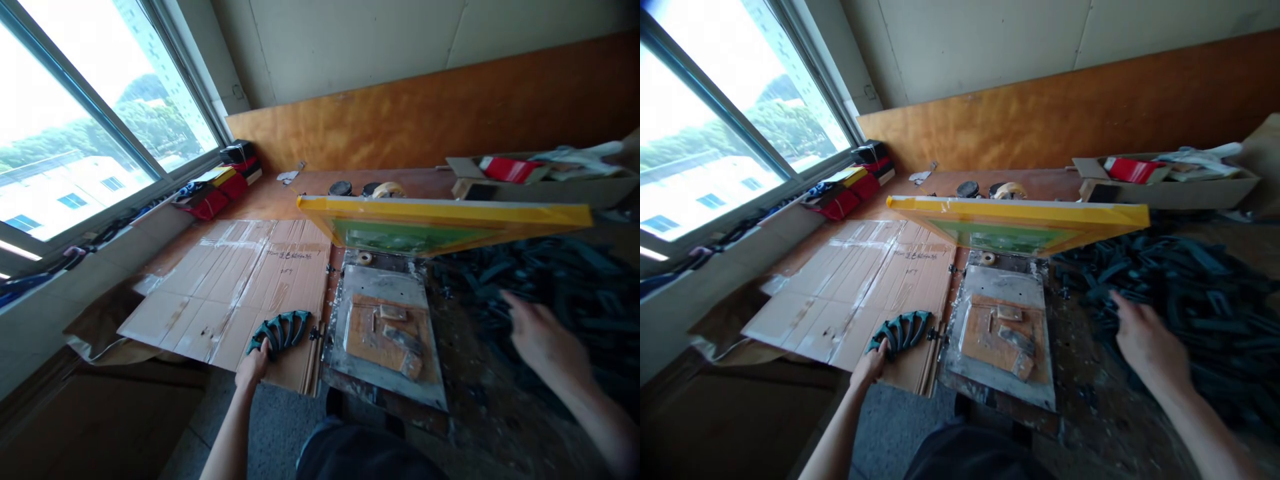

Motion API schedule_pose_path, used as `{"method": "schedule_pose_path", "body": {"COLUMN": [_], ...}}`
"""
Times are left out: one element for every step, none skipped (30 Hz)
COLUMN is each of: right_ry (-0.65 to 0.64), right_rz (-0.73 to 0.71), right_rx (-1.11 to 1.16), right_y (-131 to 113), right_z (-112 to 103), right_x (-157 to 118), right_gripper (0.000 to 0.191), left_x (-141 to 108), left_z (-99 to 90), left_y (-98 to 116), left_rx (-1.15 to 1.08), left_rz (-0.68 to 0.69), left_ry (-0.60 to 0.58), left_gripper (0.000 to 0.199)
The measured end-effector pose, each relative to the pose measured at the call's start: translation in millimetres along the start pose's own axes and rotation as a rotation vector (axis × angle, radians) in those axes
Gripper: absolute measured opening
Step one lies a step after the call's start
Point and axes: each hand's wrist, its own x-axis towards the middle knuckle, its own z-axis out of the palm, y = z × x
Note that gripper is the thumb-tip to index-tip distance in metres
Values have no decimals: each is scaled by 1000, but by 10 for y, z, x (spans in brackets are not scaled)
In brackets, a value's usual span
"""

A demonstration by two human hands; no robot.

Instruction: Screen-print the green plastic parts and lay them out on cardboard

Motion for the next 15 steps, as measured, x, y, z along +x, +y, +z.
{"method": "schedule_pose_path", "body": {"right_ry": [-106,-212,-286,-329,-351,-354,-348,-342,-334,-324,-314,-302,-286,-269,-254], "right_rz": [-68,-153,-232,-300,-359,-408,-456,-502,-543,-578,-604,-622,-629,-631,-636], "right_rx": [33,83,109,109,88,53,19,-8,-28,-40,-46,-48,-48,-43,-31], "right_y": [-249,-491,-717,-917,-1086,-1222,-1327,-1401,-1451,-1480,-1490,-1485,-1466,-1433,-1388], "right_z": [77,167,262,352,430,494,541,573,595,611,626,646,673,712,763], "right_x": [-107,-209,-299,-371,-420,-446,-452,-442,-422,-398,-375,-354,-336,-322,-309], "right_gripper": [50,49,49,49,51,53,55,57,59,61,62,62,62,63,63], "left_x": [-67,-143,-223,-300,-369,-424,-462,-481,-485,-475,-457,-436,-415,-395,-378], "left_z": [20,63,128,211,304,401,491,568,628,669,692,701,700,693,682], "left_y": [26,57,93,133,178,227,278,330,382,430,471,503,523,530,527], "left_rx": [27,57,89,125,163,201,232,253,267,274,274,269,260,247,234], "left_rz": [9,50,124,220,319,397,436,429,399,364,332,307,287,274,266], "left_ry": [63,146,237,322,389,429,440,428,412,398,388,381,377,375,379], "left_gripper": [62,61,60,59,58,58,60,62,64,66,66,64,61,59,56]}}
